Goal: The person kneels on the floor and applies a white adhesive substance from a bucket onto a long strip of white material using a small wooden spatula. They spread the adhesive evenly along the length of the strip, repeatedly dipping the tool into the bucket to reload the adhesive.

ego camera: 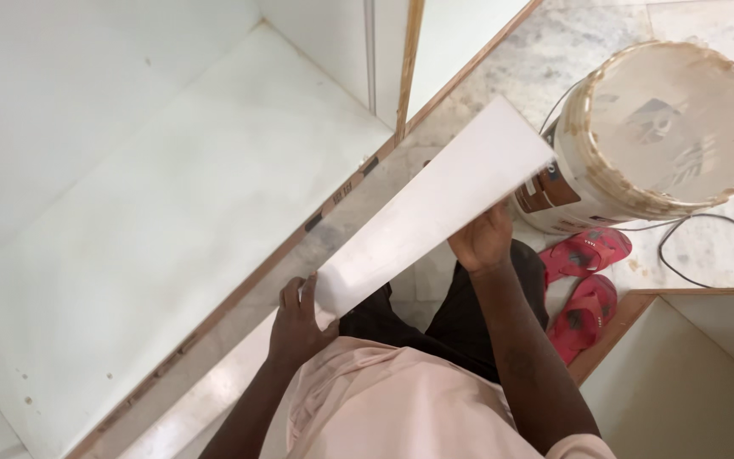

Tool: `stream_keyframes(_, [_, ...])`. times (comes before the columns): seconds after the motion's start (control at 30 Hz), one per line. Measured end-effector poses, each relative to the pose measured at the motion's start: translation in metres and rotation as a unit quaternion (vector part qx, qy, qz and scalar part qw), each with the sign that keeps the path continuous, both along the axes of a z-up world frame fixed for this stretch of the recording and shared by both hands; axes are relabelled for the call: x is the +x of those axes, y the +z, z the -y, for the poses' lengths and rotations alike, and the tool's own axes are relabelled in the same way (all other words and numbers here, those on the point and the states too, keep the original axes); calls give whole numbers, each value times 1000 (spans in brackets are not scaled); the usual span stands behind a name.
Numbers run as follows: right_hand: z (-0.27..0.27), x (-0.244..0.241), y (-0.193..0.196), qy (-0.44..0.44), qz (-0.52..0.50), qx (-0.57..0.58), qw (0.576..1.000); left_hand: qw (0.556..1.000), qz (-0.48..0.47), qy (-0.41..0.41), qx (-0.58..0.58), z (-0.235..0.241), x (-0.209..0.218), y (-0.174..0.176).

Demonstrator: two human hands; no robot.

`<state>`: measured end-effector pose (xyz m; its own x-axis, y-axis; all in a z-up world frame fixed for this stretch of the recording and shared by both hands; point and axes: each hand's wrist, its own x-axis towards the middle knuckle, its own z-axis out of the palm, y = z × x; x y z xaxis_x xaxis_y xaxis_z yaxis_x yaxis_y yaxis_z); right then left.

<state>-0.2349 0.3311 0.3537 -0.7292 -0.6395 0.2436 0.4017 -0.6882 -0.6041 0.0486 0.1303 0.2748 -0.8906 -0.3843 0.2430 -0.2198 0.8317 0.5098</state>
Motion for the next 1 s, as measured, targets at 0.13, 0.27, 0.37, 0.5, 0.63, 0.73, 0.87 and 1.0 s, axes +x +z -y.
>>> stream_keyframes(0.13, [24,3,49,59,39,-41,997,995,89,-9,44,9,-20,13])
stream_keyframes(0.27, [46,6,62,62,8,0,998,990,-12,-64,128,11,-49,51])
stream_keyframes(0.37, [59,19,59,106,-15,15,994,957,-228,-121,131,9,-99,110])
stream_keyframes(0.5, [75,30,55,67,-29,140,987,940,-279,-96,173,-7,-151,195])
stream_keyframes(0.63, [66,16,51,3,-249,224,942,923,-306,-78,218,-11,-157,232])
stream_keyframes(0.73, [59,15,56,-13,-295,207,933,917,-323,-92,215,-6,-152,238])
stream_keyframes(0.87, [53,17,65,-30,-335,199,920,922,-314,-97,207,-7,-147,239])
stream_keyframes(1.0, [51,23,77,-78,-372,273,883,918,-317,-101,214,-8,-144,240])
